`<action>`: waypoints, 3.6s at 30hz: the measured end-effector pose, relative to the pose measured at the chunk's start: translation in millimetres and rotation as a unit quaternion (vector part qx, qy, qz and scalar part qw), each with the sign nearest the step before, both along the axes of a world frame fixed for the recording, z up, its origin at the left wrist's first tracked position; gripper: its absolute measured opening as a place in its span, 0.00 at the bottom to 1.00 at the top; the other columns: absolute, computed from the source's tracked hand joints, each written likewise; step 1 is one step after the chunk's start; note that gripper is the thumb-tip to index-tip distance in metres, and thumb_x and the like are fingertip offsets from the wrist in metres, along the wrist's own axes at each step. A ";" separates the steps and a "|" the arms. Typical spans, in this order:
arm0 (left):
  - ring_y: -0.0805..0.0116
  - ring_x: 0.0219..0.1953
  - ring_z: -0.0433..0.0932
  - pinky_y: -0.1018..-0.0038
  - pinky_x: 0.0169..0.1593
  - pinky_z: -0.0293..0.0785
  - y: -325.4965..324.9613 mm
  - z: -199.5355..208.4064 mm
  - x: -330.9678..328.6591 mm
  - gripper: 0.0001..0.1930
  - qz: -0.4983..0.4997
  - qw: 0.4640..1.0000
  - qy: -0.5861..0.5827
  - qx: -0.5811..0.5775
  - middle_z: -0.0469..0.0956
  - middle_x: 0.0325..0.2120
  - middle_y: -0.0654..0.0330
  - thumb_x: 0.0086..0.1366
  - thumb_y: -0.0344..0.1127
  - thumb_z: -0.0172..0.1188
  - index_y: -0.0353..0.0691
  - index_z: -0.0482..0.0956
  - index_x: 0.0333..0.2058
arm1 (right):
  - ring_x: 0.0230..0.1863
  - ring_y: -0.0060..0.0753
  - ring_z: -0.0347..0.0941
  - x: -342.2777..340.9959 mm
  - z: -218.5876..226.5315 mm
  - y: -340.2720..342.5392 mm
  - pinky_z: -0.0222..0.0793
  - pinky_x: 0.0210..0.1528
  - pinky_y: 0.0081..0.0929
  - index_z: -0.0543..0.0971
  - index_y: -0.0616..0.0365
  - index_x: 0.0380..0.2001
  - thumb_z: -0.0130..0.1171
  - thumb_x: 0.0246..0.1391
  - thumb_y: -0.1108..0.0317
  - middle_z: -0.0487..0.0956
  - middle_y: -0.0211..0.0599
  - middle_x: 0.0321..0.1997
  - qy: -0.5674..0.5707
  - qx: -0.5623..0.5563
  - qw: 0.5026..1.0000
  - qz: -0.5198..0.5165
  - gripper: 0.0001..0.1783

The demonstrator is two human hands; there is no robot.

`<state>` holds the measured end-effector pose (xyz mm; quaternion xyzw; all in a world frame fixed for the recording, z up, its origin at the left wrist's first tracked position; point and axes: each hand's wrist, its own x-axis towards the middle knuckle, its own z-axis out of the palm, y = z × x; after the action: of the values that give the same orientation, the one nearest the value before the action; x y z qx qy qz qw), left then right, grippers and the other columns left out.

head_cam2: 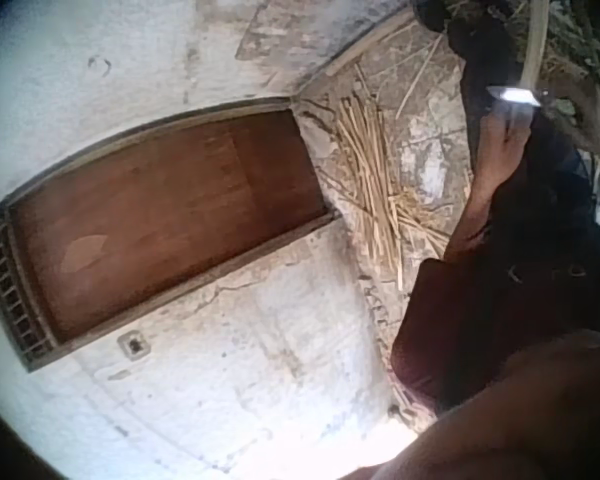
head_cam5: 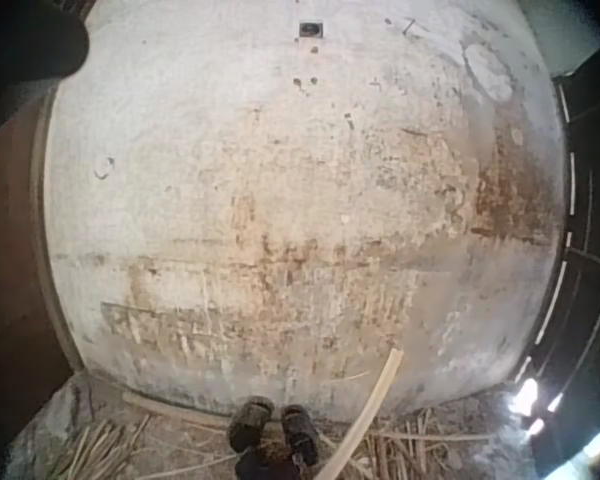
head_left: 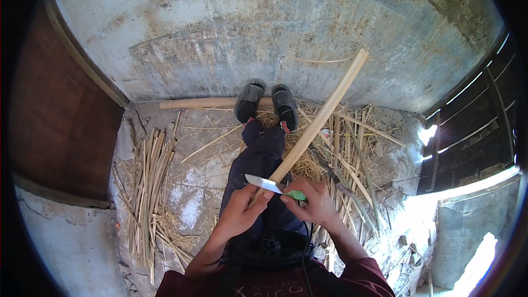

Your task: The person uses a knife to shave thin strips from a length of wood, removing small pieces and splinters.

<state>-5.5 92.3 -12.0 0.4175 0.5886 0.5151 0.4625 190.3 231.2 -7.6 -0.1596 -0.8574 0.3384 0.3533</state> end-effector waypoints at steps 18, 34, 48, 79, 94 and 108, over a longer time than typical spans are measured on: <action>0.83 0.26 0.62 0.81 0.29 0.59 2.4 23.2 -6.6 0.13 -0.119 0.978 -0.170 -0.038 0.68 0.29 0.69 0.87 0.39 0.50 0.40 0.68 0.60 | 0.21 0.36 0.81 2.2 -7.8 -9.2 0.71 0.22 0.31 0.81 0.53 0.42 0.80 0.53 0.74 0.83 0.36 0.27 0.034 0.064 0.997 0.027 0.17; 0.83 0.23 0.59 0.81 0.26 0.57 0.8 13.1 -7.5 0.11 -0.123 0.983 -0.135 -0.030 0.65 0.24 0.71 0.88 0.43 0.48 0.42 0.68 0.53 | 0.20 0.32 0.79 -2.3 -12.9 -11.4 0.71 0.21 0.29 0.82 0.52 0.39 0.80 0.51 0.75 0.82 0.34 0.27 0.051 0.068 0.996 0.040 0.16; 0.83 0.21 0.59 0.79 0.24 0.56 -4.2 17.7 7.6 0.27 -0.053 0.998 -0.037 -0.003 0.65 0.20 0.72 0.88 0.53 0.46 0.38 0.75 0.33 | 0.18 0.32 0.77 1.5 1.5 -10.7 0.68 0.18 0.29 0.82 0.51 0.37 0.80 0.51 0.75 0.79 0.33 0.25 0.043 0.099 0.994 0.014 0.16; 0.77 0.22 0.69 0.69 0.26 0.64 -5.7 18.9 1.6 0.29 -0.034 0.996 0.085 -0.015 0.73 0.17 0.62 0.87 0.50 0.50 0.32 0.77 0.30 | 0.17 0.31 0.76 3.1 5.6 -9.5 0.68 0.18 0.30 0.83 0.51 0.34 0.80 0.49 0.74 0.79 0.30 0.24 0.003 0.146 0.989 0.003 0.14; 0.74 0.24 0.69 0.71 0.30 0.68 -8.5 4.2 -5.4 0.23 -0.114 0.987 -0.115 -0.016 0.72 0.24 0.64 0.88 0.46 0.47 0.33 0.75 0.38 | 0.15 0.29 0.71 -4.2 4.1 -14.5 0.63 0.17 0.32 0.82 0.51 0.31 0.77 0.52 0.73 0.74 0.28 0.21 0.047 0.081 0.996 0.006 0.11; 0.68 0.22 0.74 0.68 0.31 0.72 -3.9 23.1 8.2 0.22 -0.010 0.995 0.095 0.033 0.75 0.21 0.57 0.87 0.42 0.49 0.30 0.78 0.36 | 0.15 0.31 0.71 -1.9 14.3 -14.4 0.63 0.16 0.31 0.79 0.52 0.27 0.81 0.50 0.73 0.74 0.29 0.22 0.006 0.152 0.988 -0.015 0.15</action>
<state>2.7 88.4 11.1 0.4853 0.6083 0.4880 0.3953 188.4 216.7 6.7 -0.1151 -0.8942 0.1999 0.3836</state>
